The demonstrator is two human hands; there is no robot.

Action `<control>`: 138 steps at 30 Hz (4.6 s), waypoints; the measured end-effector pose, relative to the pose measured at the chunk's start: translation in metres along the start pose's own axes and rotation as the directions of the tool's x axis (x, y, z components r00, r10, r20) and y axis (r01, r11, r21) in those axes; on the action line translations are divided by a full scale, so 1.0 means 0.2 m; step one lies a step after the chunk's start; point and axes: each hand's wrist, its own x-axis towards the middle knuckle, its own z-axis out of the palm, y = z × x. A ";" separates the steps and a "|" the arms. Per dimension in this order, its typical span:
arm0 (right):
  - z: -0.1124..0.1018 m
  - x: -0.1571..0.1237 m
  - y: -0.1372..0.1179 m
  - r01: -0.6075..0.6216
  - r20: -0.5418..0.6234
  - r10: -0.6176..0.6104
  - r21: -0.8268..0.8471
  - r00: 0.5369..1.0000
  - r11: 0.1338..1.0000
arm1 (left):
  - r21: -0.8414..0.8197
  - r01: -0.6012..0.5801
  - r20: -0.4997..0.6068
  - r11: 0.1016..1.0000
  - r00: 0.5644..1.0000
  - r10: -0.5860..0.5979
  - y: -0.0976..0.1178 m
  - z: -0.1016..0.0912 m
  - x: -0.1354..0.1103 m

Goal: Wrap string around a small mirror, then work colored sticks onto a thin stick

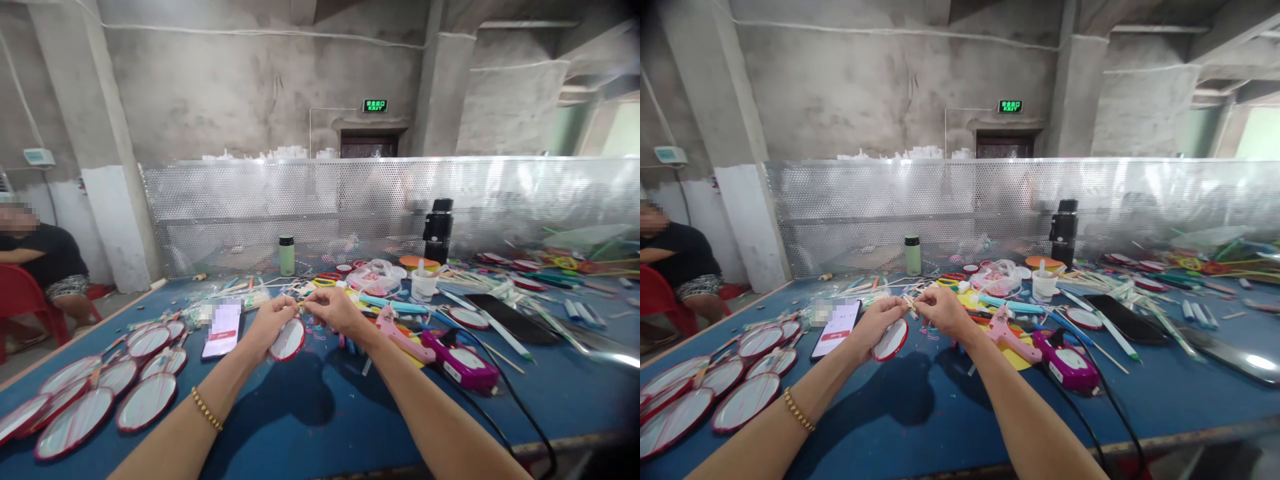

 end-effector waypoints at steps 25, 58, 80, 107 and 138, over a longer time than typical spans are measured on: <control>0.02 -0.01 -0.05 0.140 -0.151 -0.184 -0.262 0.971 0.955 | 0.029 -0.040 -0.002 0.999 0.999 0.040 0.01 0.02 0.00; -0.14 0.03 0.02 0.020 -0.358 -0.139 -0.317 0.923 0.948 | 0.413 0.002 -0.002 0.911 1.000 -0.001 -0.16 0.13 0.24; 0.07 -0.03 -0.01 0.056 -0.078 -0.097 -0.414 0.992 0.908 | 0.356 -0.031 0.004 0.934 0.999 0.031 -0.02 0.02 0.01; 0.10 -0.03 -0.05 -0.234 0.126 0.197 0.504 0.972 0.831 | 0.340 -0.133 -0.016 0.931 0.989 0.147 0.01 -0.03 0.01; 0.04 -0.02 -0.06 -0.199 0.262 0.138 0.220 0.955 0.955 | 0.593 -0.266 -0.118 0.760 0.905 0.409 0.00 -0.07 0.03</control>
